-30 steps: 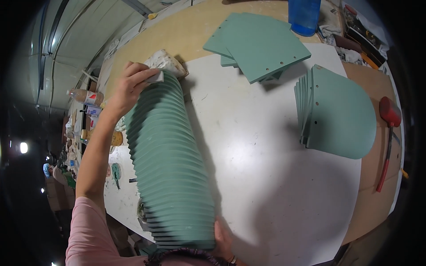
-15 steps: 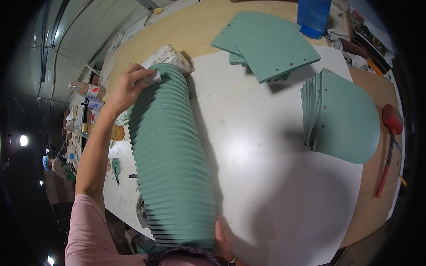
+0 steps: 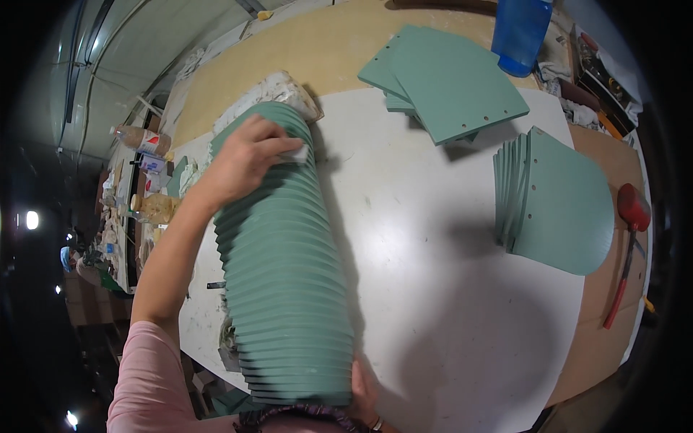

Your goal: The person scrapes excess material from the grooves of a green foam part using a small tool and wipes the surface with a white cloth.

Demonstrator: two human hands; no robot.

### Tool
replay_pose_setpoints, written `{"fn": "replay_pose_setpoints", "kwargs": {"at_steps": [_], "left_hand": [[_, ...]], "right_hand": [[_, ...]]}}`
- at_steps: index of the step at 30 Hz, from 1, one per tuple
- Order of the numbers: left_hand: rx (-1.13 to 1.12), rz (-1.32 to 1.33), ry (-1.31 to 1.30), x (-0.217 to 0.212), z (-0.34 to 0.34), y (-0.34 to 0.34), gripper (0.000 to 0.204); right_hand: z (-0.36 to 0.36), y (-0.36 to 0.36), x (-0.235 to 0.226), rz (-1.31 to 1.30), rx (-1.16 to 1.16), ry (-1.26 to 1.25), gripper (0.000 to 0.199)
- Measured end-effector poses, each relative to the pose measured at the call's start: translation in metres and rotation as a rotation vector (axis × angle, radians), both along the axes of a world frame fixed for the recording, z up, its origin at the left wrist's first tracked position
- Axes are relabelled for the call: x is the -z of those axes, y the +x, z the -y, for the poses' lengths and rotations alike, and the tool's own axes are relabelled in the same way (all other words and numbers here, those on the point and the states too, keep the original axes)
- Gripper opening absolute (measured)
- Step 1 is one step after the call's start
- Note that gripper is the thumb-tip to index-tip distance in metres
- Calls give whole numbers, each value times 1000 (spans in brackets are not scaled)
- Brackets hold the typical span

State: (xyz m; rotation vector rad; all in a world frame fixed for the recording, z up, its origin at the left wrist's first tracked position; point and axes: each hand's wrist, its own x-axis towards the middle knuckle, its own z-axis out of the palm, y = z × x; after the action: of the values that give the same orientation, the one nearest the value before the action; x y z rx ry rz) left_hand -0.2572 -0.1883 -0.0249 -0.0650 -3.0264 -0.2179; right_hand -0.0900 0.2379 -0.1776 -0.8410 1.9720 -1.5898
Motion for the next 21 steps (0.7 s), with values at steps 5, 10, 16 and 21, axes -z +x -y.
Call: {"fn": "replay_pose_setpoints", "kwargs": {"at_steps": [5,10,16,21], "left_hand": [[-37,6,101,-7,26,13,38],[-473,-72,227,-22,49,30,35],[-321,-179,172,28,6,-38,32],[-358,-211,-124,25,26,-22,29]], "right_hand": [[-8,8,12,48,-48,138,81],[-2,-5,-7,42,23,67,50],[0,-2,-4,47,0,122,46],[-1,2,-3,32,9,107,45]]}}
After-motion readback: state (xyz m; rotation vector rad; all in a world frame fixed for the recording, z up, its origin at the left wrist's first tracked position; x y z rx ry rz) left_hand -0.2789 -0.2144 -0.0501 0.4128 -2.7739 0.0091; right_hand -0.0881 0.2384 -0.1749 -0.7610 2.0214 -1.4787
